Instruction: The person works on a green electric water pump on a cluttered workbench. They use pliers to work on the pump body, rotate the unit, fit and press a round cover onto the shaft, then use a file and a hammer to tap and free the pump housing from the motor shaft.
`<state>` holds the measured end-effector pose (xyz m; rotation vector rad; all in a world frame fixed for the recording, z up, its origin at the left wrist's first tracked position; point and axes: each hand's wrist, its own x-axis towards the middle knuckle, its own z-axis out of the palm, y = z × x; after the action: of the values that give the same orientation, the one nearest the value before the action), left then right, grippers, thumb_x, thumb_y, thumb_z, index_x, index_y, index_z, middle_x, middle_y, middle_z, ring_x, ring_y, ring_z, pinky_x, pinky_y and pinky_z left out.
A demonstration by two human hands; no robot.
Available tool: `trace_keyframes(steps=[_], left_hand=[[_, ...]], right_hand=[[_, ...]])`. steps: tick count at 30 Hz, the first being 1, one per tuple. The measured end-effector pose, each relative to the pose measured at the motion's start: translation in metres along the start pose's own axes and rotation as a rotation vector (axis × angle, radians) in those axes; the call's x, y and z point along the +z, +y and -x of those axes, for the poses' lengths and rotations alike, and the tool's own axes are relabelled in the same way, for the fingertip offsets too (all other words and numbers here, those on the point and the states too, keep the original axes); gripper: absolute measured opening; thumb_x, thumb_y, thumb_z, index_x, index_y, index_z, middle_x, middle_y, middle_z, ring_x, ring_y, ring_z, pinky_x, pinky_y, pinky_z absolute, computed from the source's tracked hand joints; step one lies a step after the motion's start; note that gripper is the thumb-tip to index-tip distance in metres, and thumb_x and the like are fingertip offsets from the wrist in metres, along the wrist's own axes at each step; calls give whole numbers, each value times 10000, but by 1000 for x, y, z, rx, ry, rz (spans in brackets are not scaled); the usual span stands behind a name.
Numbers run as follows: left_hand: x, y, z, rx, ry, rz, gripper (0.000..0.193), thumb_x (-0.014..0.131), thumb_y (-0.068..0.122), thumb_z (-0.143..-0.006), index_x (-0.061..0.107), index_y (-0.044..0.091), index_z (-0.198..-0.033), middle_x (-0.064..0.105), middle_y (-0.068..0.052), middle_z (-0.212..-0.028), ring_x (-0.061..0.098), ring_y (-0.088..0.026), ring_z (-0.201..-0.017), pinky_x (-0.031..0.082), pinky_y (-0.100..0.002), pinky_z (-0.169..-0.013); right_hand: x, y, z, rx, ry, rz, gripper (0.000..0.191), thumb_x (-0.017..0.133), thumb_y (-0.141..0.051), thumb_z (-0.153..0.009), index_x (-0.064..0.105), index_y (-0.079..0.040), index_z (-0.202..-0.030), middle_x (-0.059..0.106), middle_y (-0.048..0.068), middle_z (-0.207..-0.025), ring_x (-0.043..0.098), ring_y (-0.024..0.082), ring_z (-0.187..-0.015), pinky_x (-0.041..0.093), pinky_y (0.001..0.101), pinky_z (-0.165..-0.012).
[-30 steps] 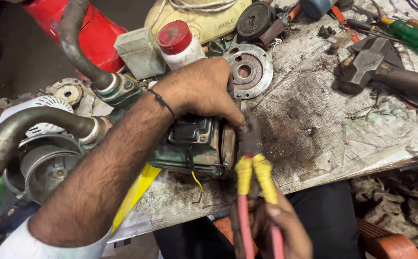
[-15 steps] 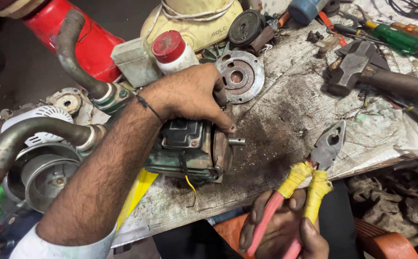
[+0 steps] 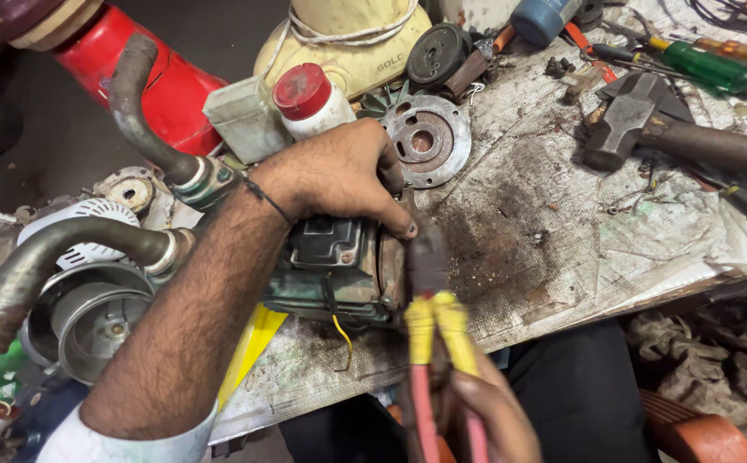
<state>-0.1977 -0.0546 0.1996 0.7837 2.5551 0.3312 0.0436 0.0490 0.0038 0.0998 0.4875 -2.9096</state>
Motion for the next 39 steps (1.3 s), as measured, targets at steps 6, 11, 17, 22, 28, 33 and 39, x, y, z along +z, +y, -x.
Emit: trace_keyframes(steps=[6, 11, 17, 22, 28, 33, 39], left_hand=[[0, -1, 0, 2, -7, 30, 413, 893, 325, -570, 789, 20, -829, 778, -69, -733, 725, -168, -642, 590, -337, -601], [1, -3, 1, -28, 20, 55, 352, 857, 297, -622, 798, 32, -845, 781, -71, -742, 740, -175, -655, 594, -347, -616], [2, -5, 2, -27, 14, 40, 355, 840, 302, -621, 796, 50, -866, 788, -71, -768, 747, -174, -681, 590, -354, -642], [1, -5, 2, -3, 20, -52, 386, 827, 346, -645, 777, 32, -863, 778, -88, -775, 741, -192, -690, 589, -366, -657], [-6, -4, 7, 78, -9, -70, 474, 824, 383, -618, 773, 19, -918, 789, -105, -797, 757, -203, -717, 611, -346, -675], [-9, -5, 5, 56, -91, -136, 649, 849, 415, -586, 732, -1, -1071, 789, -133, -883, 774, -222, -778, 627, -329, -714], [-7, -11, 5, 110, -49, -86, 682, 866, 438, -590, 751, 1, -1101, 790, -145, -960, 769, -226, -839, 616, -334, -775]], right_hand=[[-11, 2, 1, 183, 191, 368, 772, 574, -228, -846, 405, -149, -1595, 602, 199, -1016, 647, 224, -709, 569, 338, -628], [-3, -2, 3, -371, -143, 13, 476, 512, -323, -1018, 420, -26, -1378, 627, 270, -976, 673, 336, -654, 589, 419, -559], [9, -12, 3, 46, -53, 95, 623, 512, -247, -937, 422, -23, -1511, 638, 296, -957, 684, 334, -666, 601, 444, -584], [3, -19, -3, -285, -71, 102, 396, 513, -274, -986, 469, -34, -1299, 618, 249, -960, 666, 313, -710, 581, 425, -611], [5, -39, -7, 26, -162, -109, 443, 435, -275, -1032, 457, 42, -1340, 606, 293, -932, 641, 358, -631, 579, 457, -565], [16, -51, -12, -442, 123, 89, 407, 407, -345, -1018, 465, -47, -1289, 604, 268, -1011, 649, 337, -661, 567, 428, -553], [12, -35, -8, 0, 144, -437, 568, 421, -381, -944, 497, -9, -1367, 586, 227, -944, 659, 294, -699, 560, 388, -558]])
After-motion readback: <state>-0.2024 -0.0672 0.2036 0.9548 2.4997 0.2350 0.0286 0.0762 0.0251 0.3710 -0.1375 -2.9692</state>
